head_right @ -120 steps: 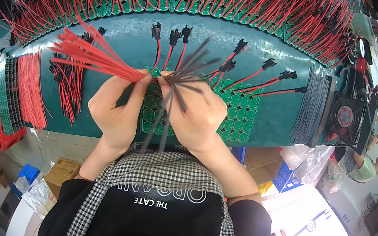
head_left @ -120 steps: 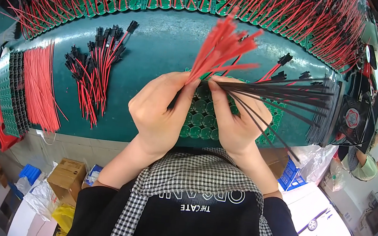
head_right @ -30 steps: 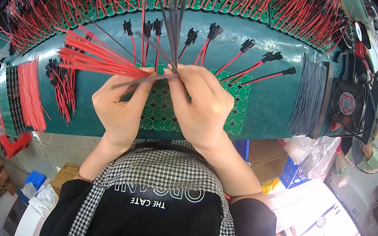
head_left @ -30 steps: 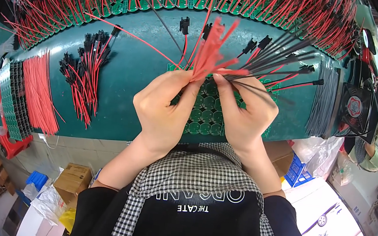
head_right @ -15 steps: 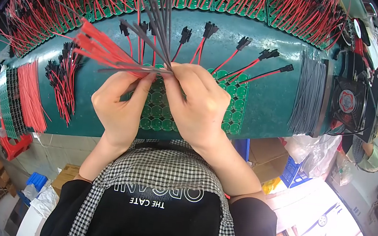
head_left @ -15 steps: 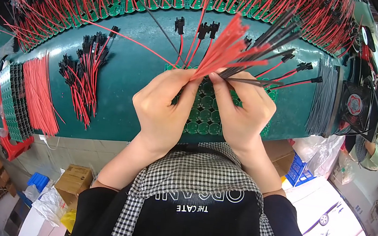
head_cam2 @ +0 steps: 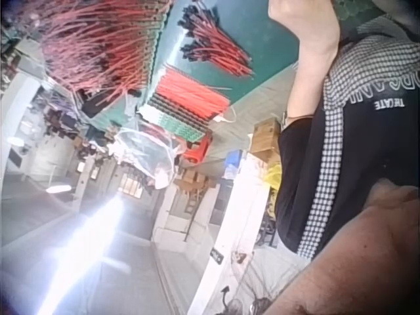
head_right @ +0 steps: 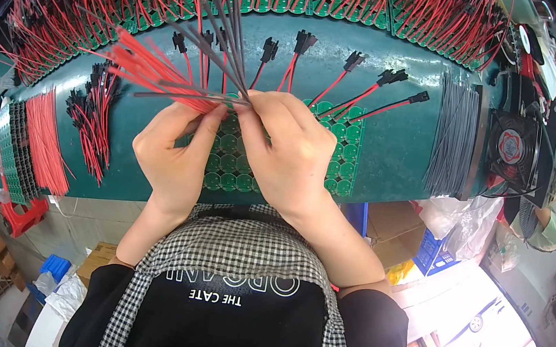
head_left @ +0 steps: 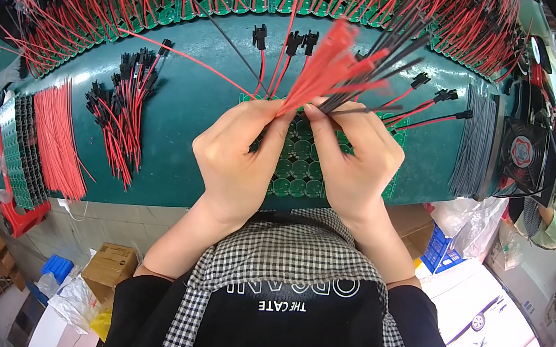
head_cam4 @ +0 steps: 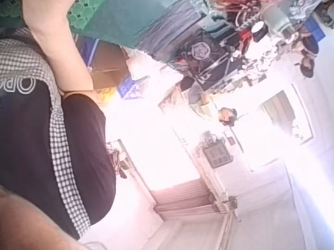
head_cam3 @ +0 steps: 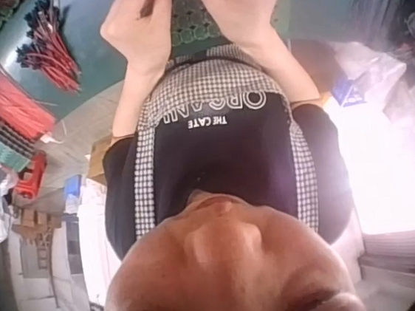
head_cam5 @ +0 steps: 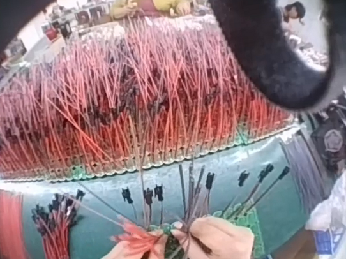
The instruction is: The person inserts wires and connectors into a circuit board by hand.
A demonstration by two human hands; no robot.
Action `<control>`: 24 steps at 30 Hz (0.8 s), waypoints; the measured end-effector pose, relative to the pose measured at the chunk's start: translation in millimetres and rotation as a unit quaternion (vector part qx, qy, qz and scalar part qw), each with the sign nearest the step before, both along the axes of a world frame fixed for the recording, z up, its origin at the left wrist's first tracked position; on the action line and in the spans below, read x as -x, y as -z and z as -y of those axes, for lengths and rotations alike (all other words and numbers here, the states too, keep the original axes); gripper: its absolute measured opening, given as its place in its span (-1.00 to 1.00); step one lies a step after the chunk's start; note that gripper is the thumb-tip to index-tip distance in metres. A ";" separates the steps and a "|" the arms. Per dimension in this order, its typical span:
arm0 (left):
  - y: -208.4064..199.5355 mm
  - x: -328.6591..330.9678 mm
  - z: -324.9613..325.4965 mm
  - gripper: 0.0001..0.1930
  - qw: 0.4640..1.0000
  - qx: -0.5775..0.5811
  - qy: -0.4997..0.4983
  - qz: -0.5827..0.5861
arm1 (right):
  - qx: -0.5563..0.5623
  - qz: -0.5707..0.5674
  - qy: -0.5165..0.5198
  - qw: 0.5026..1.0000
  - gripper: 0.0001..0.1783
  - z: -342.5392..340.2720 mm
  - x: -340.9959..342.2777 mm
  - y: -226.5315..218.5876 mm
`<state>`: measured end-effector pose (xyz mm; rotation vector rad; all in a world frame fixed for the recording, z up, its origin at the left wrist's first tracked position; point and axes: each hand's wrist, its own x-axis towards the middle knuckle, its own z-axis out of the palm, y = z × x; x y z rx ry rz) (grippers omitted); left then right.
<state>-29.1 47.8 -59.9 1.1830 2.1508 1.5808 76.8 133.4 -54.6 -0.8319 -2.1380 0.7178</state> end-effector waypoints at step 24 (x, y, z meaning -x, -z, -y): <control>2.6 -3.1 2.8 -0.85 0.999 0.013 -0.004 0.036 | 0.054 0.025 0.002 0.998 -0.88 3.7 1.6 -6.5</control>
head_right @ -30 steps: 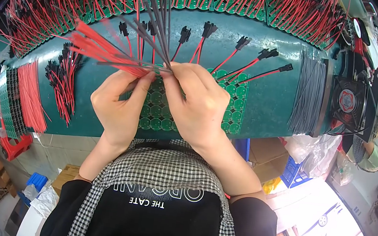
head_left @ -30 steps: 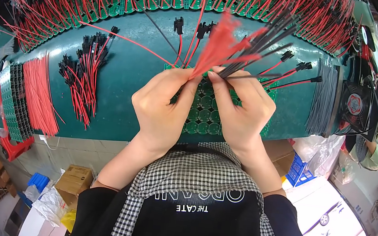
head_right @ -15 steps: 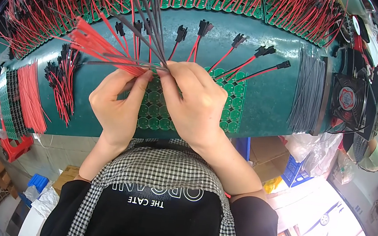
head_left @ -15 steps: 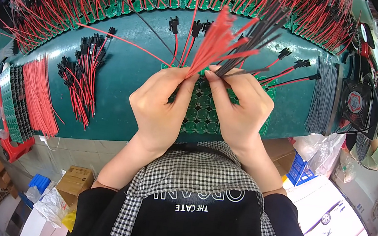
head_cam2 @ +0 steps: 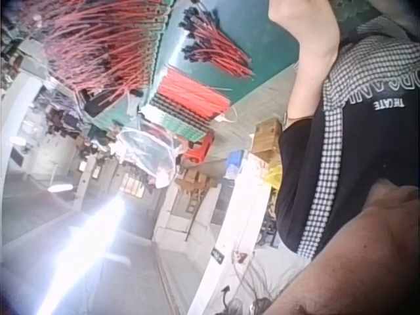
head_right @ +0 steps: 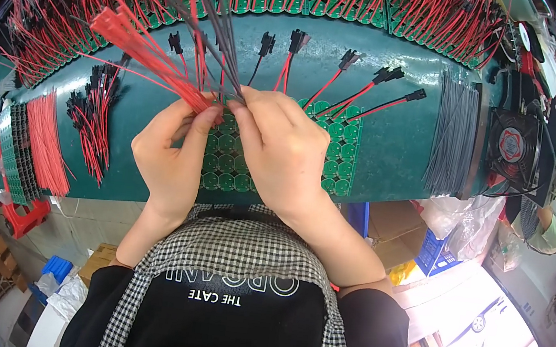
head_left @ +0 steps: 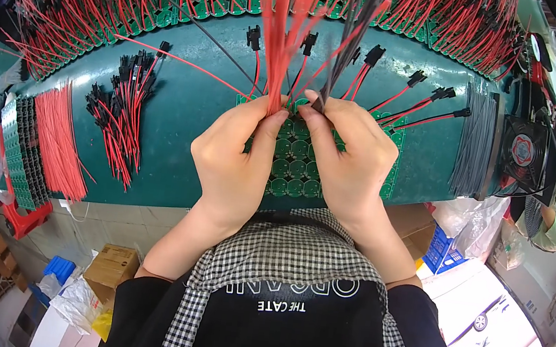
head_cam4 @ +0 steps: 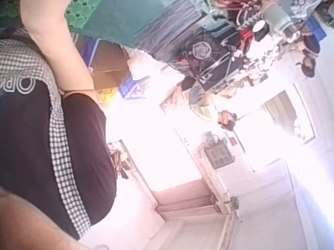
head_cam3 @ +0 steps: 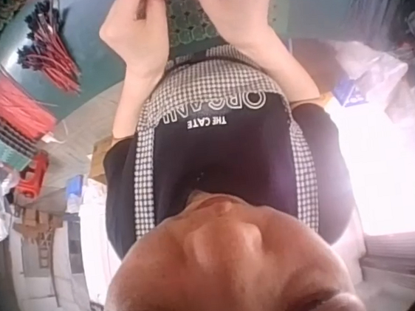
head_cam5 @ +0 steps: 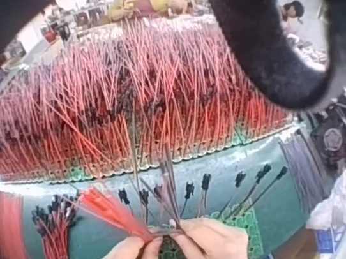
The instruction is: The person inserts wires and connectors into a circuit board by hand.
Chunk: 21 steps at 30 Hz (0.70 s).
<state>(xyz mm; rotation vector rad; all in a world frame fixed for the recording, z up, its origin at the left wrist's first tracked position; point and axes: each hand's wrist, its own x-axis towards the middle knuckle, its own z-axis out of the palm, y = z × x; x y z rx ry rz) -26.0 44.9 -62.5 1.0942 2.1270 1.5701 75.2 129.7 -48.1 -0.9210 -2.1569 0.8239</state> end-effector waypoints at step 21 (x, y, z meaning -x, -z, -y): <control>-4.1 -0.6 -3.4 -0.87 0.984 -0.025 -0.002 0.177 | 0.003 0.068 -0.021 0.997 -0.88 -14.9 2.6 -35.7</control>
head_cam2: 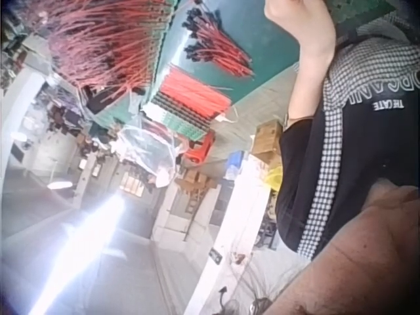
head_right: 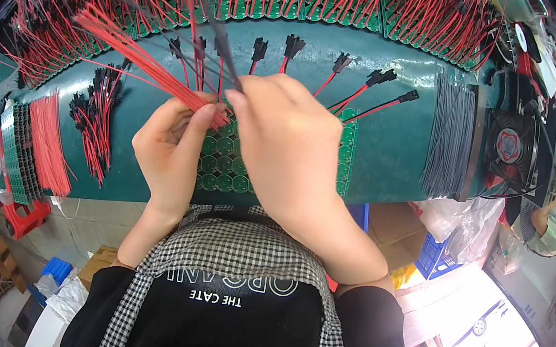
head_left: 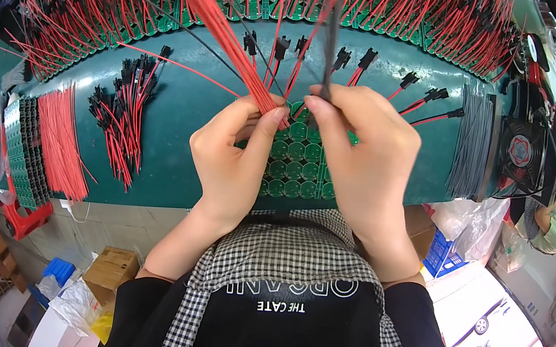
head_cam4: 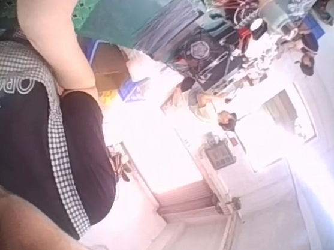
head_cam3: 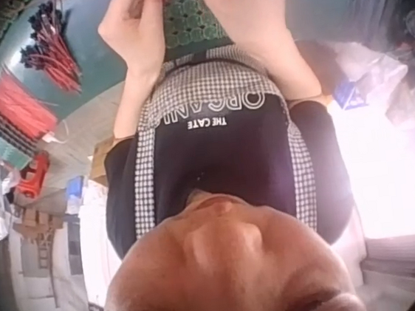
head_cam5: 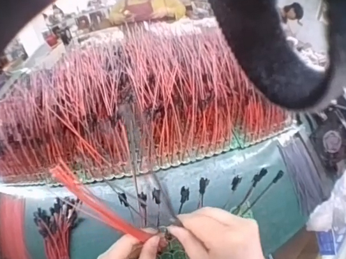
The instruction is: The person inserts wires and connectors into a circuit board by hand.
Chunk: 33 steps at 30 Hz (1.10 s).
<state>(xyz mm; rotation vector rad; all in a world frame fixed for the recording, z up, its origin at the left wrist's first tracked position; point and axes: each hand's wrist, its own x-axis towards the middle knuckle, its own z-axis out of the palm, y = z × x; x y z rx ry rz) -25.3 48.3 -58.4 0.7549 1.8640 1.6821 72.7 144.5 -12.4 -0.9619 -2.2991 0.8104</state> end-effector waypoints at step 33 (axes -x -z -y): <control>-5.8 72.1 26.5 -0.84 0.967 -0.198 0.000 0.161 | 0.353 -0.148 0.013 0.924 -0.91 13.8 -49.8 5.2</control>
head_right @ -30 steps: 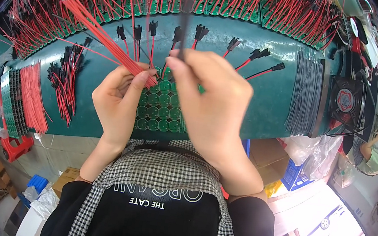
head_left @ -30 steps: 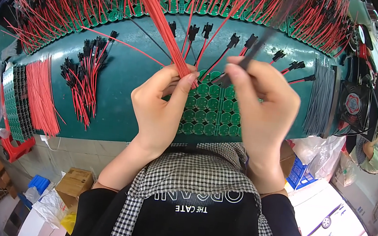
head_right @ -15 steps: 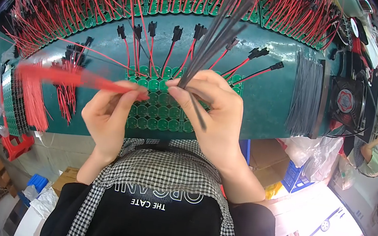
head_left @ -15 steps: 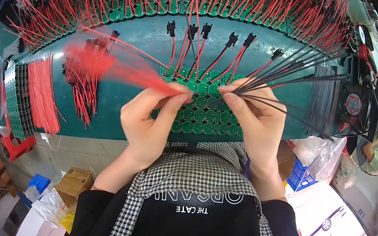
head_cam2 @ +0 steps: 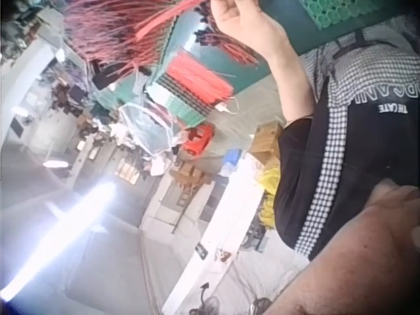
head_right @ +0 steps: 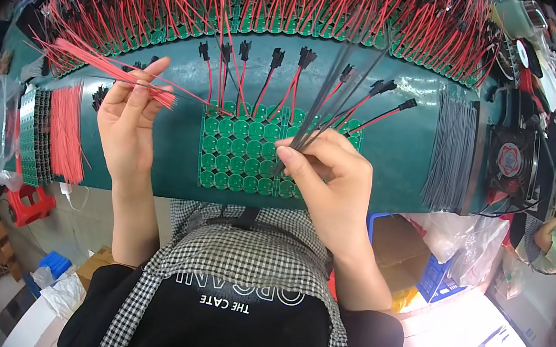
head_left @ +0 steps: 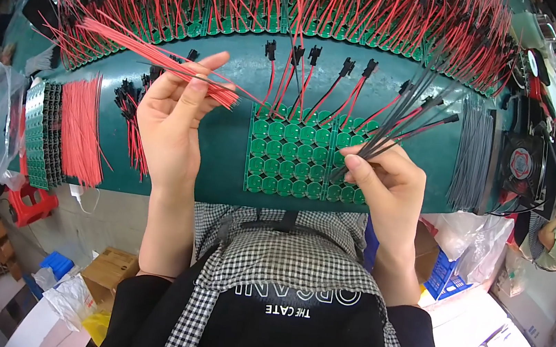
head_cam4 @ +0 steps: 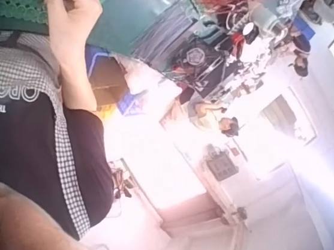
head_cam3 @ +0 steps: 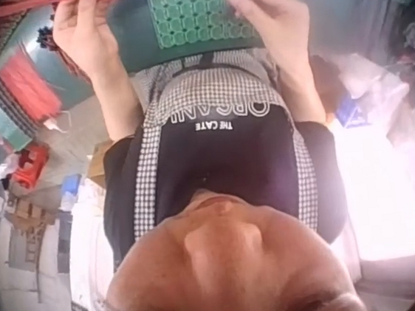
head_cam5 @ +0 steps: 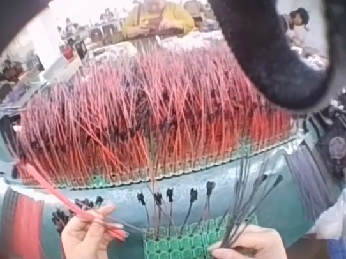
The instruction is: The person inserts wires and connectors into a circuit board by hand.
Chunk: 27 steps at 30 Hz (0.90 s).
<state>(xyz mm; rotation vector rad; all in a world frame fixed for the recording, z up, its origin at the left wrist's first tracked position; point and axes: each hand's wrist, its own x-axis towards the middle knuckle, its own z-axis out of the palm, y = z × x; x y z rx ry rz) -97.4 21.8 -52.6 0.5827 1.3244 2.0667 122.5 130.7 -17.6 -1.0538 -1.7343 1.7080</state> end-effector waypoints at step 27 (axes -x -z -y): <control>-49.7 -19.7 -68.2 -0.84 0.981 0.021 0.053 -0.187 | -0.026 0.007 -0.022 0.999 -0.90 7.1 11.8 11.9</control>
